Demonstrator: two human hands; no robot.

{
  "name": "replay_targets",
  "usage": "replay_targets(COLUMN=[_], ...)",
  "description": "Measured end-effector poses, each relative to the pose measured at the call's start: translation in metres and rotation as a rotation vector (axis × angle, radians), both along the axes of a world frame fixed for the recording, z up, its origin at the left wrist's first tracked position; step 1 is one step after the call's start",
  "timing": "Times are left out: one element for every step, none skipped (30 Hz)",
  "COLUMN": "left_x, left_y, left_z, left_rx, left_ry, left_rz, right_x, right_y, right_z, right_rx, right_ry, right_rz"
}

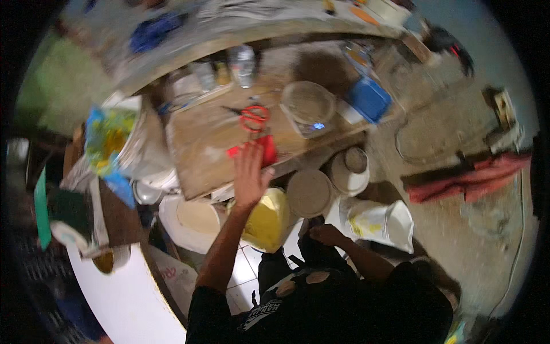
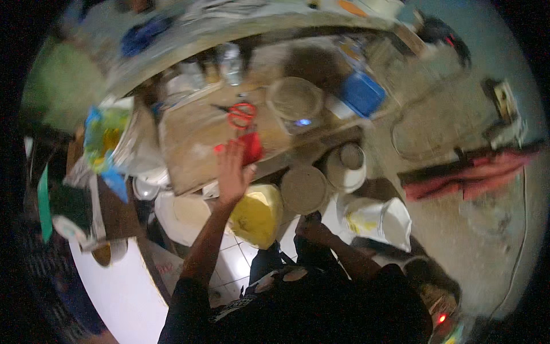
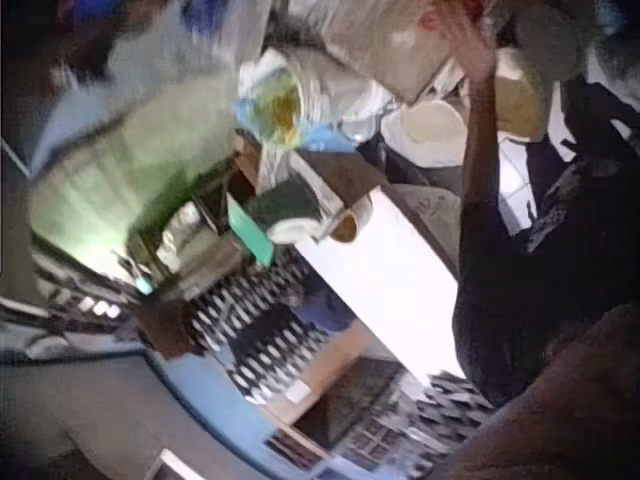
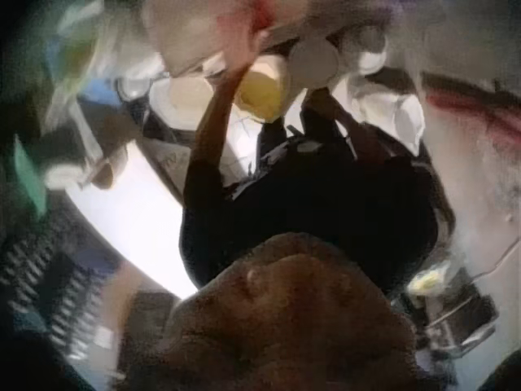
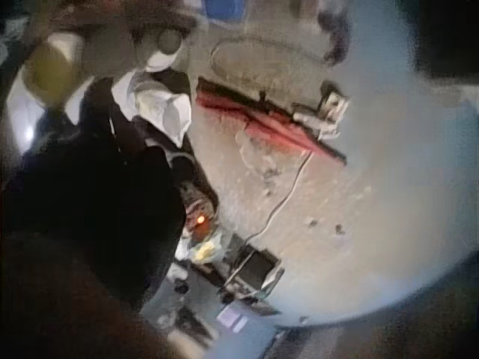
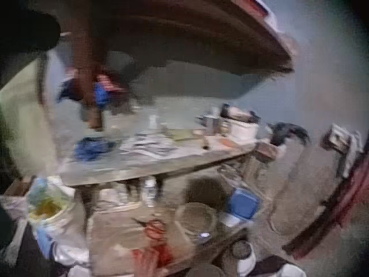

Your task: The person measures out ingredients for baking by scooping powder from large bags into a bowl using a plastic bowl, weighing components on a digital scale, and washing hands in a bucket.

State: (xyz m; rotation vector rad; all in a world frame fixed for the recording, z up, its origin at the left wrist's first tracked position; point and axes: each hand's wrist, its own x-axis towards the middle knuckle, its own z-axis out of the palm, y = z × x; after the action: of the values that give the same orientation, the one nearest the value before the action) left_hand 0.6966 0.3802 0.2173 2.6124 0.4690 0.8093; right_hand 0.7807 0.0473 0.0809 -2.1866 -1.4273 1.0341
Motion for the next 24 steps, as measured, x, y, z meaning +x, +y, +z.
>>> replay_targets(left_x=[0.022, 0.037, 0.041, 0.053, 0.064, 0.069, 0.079, 0.086, 0.097, 0.104, 0.104, 0.106, 0.106, 0.103, 0.078, 0.064, 0.066, 0.084, 0.099, 0.108, 0.113, 0.105, 0.098, 0.092], left_y=[0.001, 0.007, 0.017, 0.021, 0.023, 0.024, 0.019, 0.017, 0.013, 0.008, 0.012, 0.018, 0.019, 0.018, 0.019, 0.02, 0.028, 0.037, 0.031, 0.023, 0.022, 0.018, 0.017, 0.012], left_z=[-0.006, -0.017, -0.03, -0.035, -0.041, -0.046, -0.047, -0.049, -0.048, -0.047, -0.055, -0.061, -0.063, -0.063, -0.057, -0.056, -0.062, -0.08, -0.088, -0.083, -0.084, -0.077, -0.073, -0.066], left_rx=[-0.005, -0.008, -0.001, 0.002, -0.004, -0.007, 0.06, 0.138, 0.143, 0.145, 0.173, 0.2, 0.189, 0.173, 0.213, 0.235, 0.203, 0.139, 0.175, 0.172, 0.167, 0.19, 0.245, 0.271], left_ry=[0.0, 0.01, 0.008, -0.008, -0.034, -0.059, -0.041, -0.026, -0.039, -0.05, -0.039, -0.032, -0.008, 0.012, 0.052, 0.082, 0.071, 0.05, 0.113, 0.107, 0.138, 0.19, 0.191, 0.205], left_rz=[0.047, 0.106, 0.181, 0.238, 0.271, 0.313, 0.382, 0.465, 0.447, 0.425, 0.399, 0.366, 0.414, 0.465, 0.489, 0.485, 0.487, 0.464, 0.456, 0.429, 0.432, 0.463, 0.486, 0.504], right_x=[0.015, 0.02, 0.031, 0.046, 0.06, 0.075, 0.085, 0.1, 0.115, 0.133, 0.157, 0.162, 0.17, 0.178, 0.187, 0.202, 0.217, 0.231, 0.241, 0.252, 0.265, 0.271, 0.282, 0.293], right_y=[-0.031, -0.054, -0.055, -0.068, -0.084, -0.097, -0.119, -0.128, -0.138, -0.15, -0.155, -0.166, -0.16, -0.157, -0.131, -0.122, -0.138, -0.177, -0.192, -0.191, -0.196, -0.181, -0.168, -0.154], right_z=[-0.04, -0.067, -0.07, -0.091, -0.117, -0.142, -0.184, -0.216, -0.247, -0.275, -0.307, -0.333, -0.351, -0.364, -0.352, -0.346, -0.376, -0.423, -0.446, -0.451, -0.453, -0.444, -0.428, -0.408], right_rx=[-0.073, -0.149, -0.151, -0.147, -0.121, -0.073, 0.014, 0.012, 0.004, -0.002, -0.02, 0.055, 0.141, 0.229, 0.268, 0.296, 0.32, 0.174, 0.095, 0.008, 0.022, 0.018, 0.015, 0.153], right_ry=[-0.053, -0.092, 0.051, 0.161, 0.274, 0.377, 0.371, 0.382, 0.39, 0.389, 0.418, 0.428, 0.448, 0.462, 0.722, 0.97, 0.96, 0.565, 0.386, 0.224, 0.324, 0.419, 0.496, 0.682], right_rz=[-0.016, -0.019, -0.164, -0.334, -0.522, -0.704, -0.757, -0.782, -0.81, -0.839, -0.835, -0.934, -1.009, -1.081, -1.355, -1.652, -1.675, -1.649, -1.622, -1.573, -1.808, -1.899, -1.993, -2.064])
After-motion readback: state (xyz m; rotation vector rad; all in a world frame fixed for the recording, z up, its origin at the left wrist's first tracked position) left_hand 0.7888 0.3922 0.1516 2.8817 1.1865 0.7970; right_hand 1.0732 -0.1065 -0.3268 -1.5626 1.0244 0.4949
